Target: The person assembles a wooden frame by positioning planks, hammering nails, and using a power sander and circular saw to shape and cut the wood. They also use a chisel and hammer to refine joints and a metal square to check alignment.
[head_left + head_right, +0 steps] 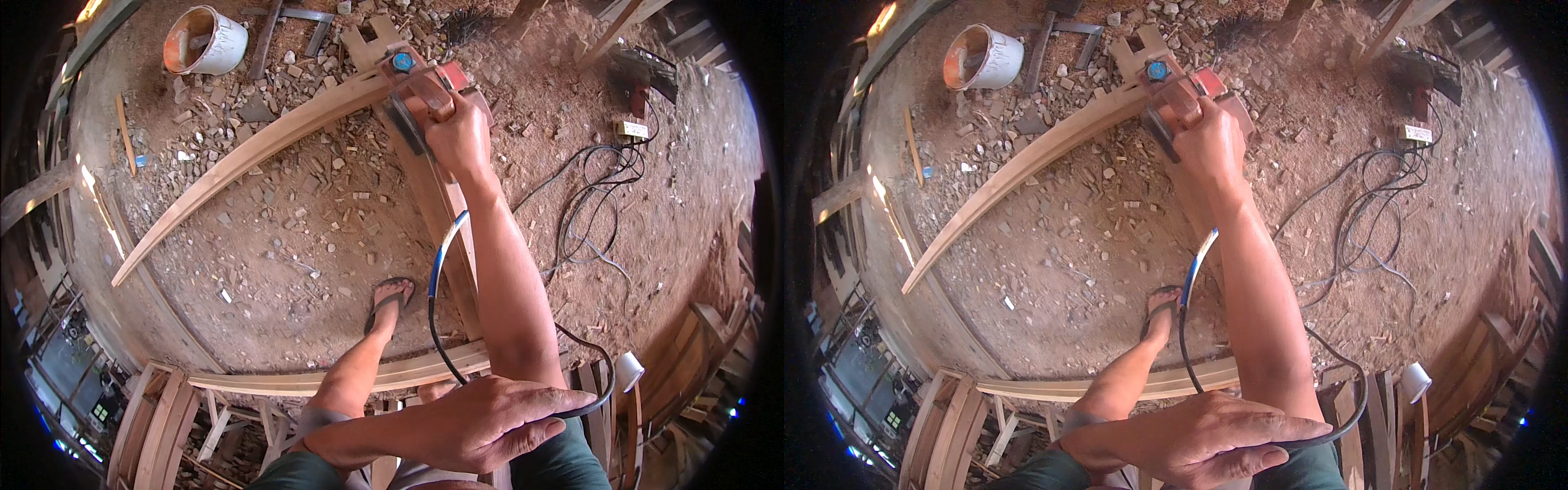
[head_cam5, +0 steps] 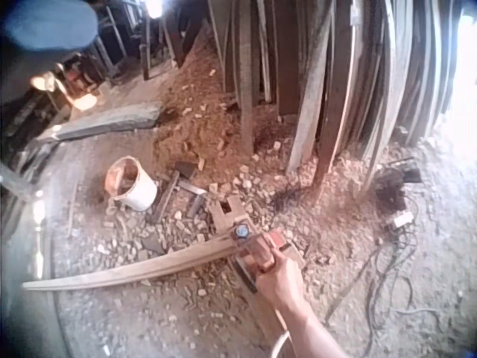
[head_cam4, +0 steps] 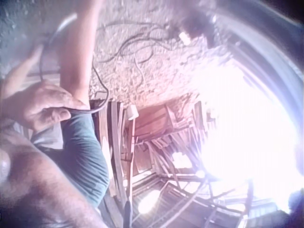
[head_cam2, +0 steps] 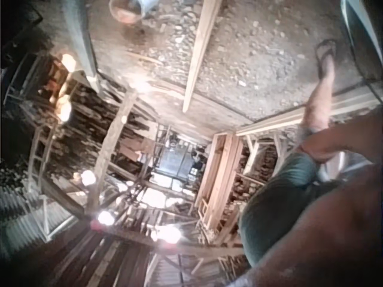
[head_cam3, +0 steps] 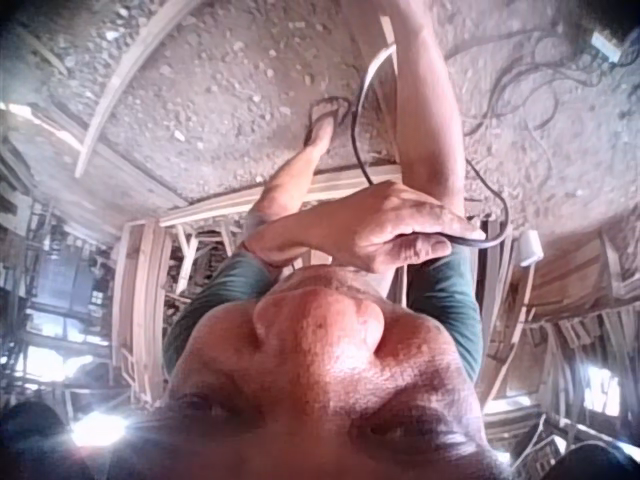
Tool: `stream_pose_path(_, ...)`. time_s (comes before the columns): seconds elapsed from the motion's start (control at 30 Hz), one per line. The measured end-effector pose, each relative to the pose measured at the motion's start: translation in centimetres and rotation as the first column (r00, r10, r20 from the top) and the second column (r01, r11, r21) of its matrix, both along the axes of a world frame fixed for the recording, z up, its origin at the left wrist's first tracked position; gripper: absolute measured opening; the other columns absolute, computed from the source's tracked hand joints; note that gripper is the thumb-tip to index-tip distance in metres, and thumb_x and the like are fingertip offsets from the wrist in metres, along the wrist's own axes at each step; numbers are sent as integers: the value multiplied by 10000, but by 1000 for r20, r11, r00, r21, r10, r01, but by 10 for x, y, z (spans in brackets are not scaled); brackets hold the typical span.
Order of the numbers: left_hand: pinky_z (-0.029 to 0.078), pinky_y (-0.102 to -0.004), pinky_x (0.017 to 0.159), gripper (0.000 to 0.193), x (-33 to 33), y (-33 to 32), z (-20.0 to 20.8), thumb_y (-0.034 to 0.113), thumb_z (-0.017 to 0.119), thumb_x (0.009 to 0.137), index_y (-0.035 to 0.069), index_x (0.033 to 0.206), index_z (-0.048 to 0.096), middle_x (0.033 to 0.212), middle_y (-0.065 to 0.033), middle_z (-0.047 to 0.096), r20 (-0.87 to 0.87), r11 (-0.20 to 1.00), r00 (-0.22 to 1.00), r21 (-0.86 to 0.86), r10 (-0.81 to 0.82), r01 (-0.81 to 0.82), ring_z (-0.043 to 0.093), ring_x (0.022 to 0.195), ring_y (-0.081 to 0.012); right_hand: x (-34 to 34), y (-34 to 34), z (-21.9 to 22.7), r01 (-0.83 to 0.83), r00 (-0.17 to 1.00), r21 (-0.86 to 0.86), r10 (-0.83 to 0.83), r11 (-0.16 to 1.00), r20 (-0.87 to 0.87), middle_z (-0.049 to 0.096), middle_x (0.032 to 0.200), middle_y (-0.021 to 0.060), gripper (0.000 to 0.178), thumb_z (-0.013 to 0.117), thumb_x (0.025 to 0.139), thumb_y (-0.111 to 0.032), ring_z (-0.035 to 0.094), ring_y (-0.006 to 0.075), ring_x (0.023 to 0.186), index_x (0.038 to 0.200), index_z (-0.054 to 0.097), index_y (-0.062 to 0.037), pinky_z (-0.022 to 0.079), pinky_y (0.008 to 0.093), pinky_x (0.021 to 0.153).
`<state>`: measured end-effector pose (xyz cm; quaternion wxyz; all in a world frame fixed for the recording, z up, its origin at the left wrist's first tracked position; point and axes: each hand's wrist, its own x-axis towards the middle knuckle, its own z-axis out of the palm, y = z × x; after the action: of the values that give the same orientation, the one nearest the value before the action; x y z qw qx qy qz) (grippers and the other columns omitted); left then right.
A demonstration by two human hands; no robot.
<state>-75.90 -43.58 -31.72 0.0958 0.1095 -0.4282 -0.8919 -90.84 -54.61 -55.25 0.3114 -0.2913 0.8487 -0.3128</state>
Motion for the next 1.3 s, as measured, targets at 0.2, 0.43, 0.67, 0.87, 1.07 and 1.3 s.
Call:
stream_pose_path(0.2, 547, -446, 769, 435, 2, -15, 1, 179, 567, 1064, -1, 1457, 519, 1125, -251, 703, 14, 997, 1000, 74, -18, 17, 707, 884, -425, -12, -43, -8, -25, 995, -66, 18, 998, -102, 737, 961, 267, 343, 737, 841, -240, 712, 444, 971, 1143, 743, -76, 557, 487, 845)
stream_pose_path(0.43, 594, -341, 797, 386, 8, -27, 9, 176, 610, 1036, 70, 1406, 615, 1228, -120, 739, 83, 999, 996, -29, -35, 37, 738, 919, -214, -11, -70, -8, -61, 991, -67, 52, 996, -124, 749, 993, 246, 387, 771, 837, -333, 711, 433, 1005, 1132, 745, -84, 561, 487, 862)
stream_pose_path(0.67, 591, -405, 838, 348, 0, -11, 23, 170, 645, 1005, 6, 1311, 662, 1131, -177, 750, 85, 985, 988, -124, 132, -121, 742, 961, -336, -34, -106, -13, -24, 982, -109, 3, 994, -190, 751, 1045, 228, 376, 738, 842, -364, 707, 416, 1042, 1135, 756, -129, 560, 483, 892)
stream_pose_path(0.87, 552, -381, 861, 407, 3, 23, 8, 120, 543, 1072, -8, 1458, 518, 1145, -228, 705, 107, 996, 994, 88, 13, -22, 729, 1020, -331, 5, -21, 3, 26, 1000, -212, -23, 977, 15, 751, 1032, 212, 305, 630, 964, -310, 720, 426, 987, 1238, 720, -211, 558, 516, 844)
stream_pose_path(1.07, 396, -218, 787, 430, 8, 67, -2, 182, 527, 1092, 25, 1490, 483, 1052, -11, 586, 362, 858, 928, 500, -87, -114, 476, 892, -62, 103, 235, 48, 153, 963, 66, -164, 986, 215, 738, 929, 183, 254, 692, 892, -37, 732, 296, 887, 1142, 726, -58, 555, 393, 783)
stream_pose_path(1.3, 328, -197, 467, 388, 0, 141, -53, 184, 432, 1126, -62, 1424, 469, 761, 5, 363, 452, 629, 882, 650, 131, -426, 341, 596, -60, 150, 475, 125, 185, 865, 509, -385, 841, 322, 722, 938, 275, 297, 669, 808, -109, 701, 490, 897, 1103, 689, -81, 550, 569, 815)
